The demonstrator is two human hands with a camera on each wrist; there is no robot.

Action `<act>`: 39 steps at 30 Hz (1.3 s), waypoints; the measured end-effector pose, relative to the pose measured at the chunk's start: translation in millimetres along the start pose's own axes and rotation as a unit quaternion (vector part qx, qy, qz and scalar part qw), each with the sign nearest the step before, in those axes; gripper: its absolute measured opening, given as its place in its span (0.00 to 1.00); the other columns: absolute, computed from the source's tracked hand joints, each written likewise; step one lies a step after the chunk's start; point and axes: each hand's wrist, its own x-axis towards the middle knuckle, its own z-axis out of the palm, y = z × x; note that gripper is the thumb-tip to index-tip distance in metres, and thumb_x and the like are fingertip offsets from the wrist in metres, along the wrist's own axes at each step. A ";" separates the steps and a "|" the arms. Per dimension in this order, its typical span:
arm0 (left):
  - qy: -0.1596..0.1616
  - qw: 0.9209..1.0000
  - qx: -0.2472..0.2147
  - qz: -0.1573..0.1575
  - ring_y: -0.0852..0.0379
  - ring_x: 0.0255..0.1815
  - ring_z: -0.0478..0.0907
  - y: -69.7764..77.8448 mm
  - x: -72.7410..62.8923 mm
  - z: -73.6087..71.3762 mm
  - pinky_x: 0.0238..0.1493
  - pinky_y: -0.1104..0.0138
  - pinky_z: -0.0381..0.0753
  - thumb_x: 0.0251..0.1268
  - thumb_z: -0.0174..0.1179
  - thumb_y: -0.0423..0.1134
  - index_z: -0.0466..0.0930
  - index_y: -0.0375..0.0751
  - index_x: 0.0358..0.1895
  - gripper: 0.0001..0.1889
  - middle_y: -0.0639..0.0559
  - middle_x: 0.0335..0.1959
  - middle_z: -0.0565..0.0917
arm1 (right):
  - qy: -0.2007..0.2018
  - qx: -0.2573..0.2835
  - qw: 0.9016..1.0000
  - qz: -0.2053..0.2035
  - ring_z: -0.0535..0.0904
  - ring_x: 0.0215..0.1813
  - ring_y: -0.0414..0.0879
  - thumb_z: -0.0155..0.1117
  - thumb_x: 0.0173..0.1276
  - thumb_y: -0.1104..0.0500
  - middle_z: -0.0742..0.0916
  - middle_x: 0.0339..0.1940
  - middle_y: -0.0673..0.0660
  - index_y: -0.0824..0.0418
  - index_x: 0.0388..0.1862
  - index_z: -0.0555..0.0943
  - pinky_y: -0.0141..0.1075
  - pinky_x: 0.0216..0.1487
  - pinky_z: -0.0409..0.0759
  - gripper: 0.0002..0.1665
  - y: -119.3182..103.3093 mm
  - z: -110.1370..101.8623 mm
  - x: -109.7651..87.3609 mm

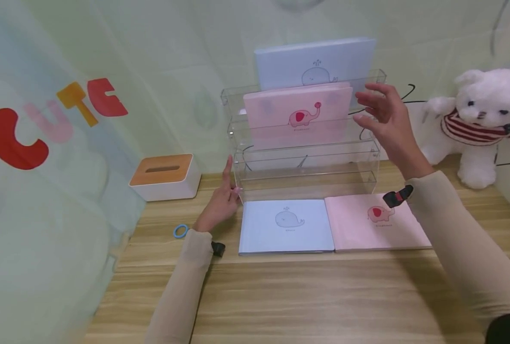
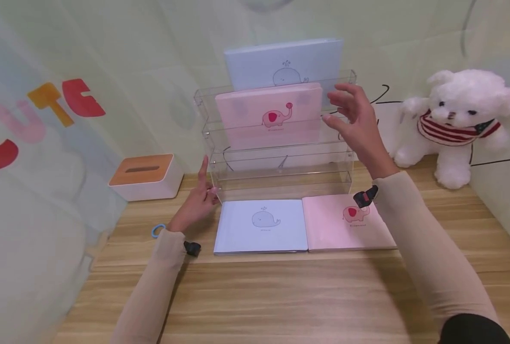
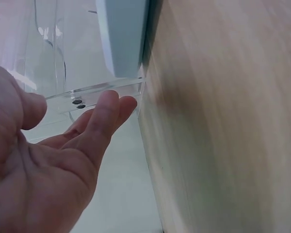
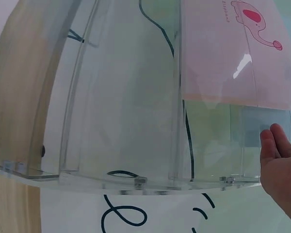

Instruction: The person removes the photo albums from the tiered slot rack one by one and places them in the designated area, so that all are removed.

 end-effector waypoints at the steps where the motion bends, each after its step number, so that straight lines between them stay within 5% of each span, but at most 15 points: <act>1: -0.001 1.000 -0.002 0.002 0.50 0.34 0.78 0.1 -0.1 -0.2 0.45 0.56 0.81 0.87 0.46 0.33 0.17 0.68 0.86 0.48 0.39 0.38 0.82 | -0.002 -0.005 1.000 0.004 0.74 0.80 0.49 0.70 0.76 0.56 0.78 0.80 0.56 0.46 0.82 0.67 0.43 0.85 0.67 0.39 -1.0 0.3 1.5; 12: -0.006 1.000 -0.004 0.008 0.53 0.30 0.76 0.8 -0.4 -1.4 0.42 0.60 0.79 0.87 0.45 0.34 0.17 0.66 0.86 0.47 0.42 0.34 0.81 | -0.031 -0.012 0.999 0.015 0.79 0.68 0.46 0.70 0.76 0.58 0.80 0.76 0.59 0.42 0.81 0.67 0.31 0.68 0.80 0.39 -10.8 12.0 16.0; 18: -0.002 1.000 -0.002 0.003 0.51 0.32 0.76 2.5 -0.4 0.3 0.45 0.57 0.81 0.87 0.46 0.33 0.17 0.65 0.86 0.48 0.40 0.36 0.81 | -0.034 -0.010 0.999 0.004 0.81 0.64 0.47 0.72 0.75 0.56 0.82 0.73 0.57 0.41 0.80 0.70 0.32 0.65 0.83 0.38 -14.6 21.0 20.0; 26: 0.015 1.000 0.012 0.018 0.50 0.30 0.73 0.7 1.3 2.5 0.47 0.51 0.81 0.87 0.47 0.32 0.18 0.61 0.86 0.48 0.45 0.31 0.75 | -0.044 0.021 0.999 -0.004 0.84 0.62 0.46 0.71 0.75 0.57 0.86 0.69 0.55 0.48 0.74 0.78 0.29 0.61 0.85 0.30 -15.4 24.0 32.5; 30: 0.016 1.000 0.017 0.017 0.50 0.30 0.73 0.9 1.4 3.3 0.47 0.51 0.81 0.87 0.46 0.32 0.19 0.63 0.87 0.47 0.40 0.37 0.78 | -0.055 0.028 0.998 -0.012 0.86 0.59 0.44 0.71 0.75 0.59 0.88 0.66 0.54 0.51 0.71 0.81 0.26 0.57 0.84 0.26 -13.4 24.3 38.2; 35: 0.015 0.999 0.020 0.021 0.53 0.28 0.73 1.7 1.1 4.2 0.42 0.56 0.80 0.88 0.44 0.33 0.18 0.64 0.86 0.46 0.36 0.45 0.79 | -0.066 0.011 0.998 -0.017 0.86 0.54 0.45 0.73 0.74 0.58 0.87 0.65 0.53 0.52 0.69 0.83 0.27 0.53 0.85 0.26 -11.7 27.8 44.2; 39: 0.012 1.000 0.017 0.021 0.53 0.28 0.73 1.8 0.9 4.5 0.41 0.58 0.80 0.88 0.44 0.33 0.17 0.65 0.86 0.46 0.40 0.39 0.79 | -0.064 -0.012 0.998 -0.015 0.84 0.51 0.45 0.74 0.73 0.57 0.85 0.66 0.50 0.50 0.67 0.85 0.26 0.49 0.85 0.24 -9.9 29.7 48.1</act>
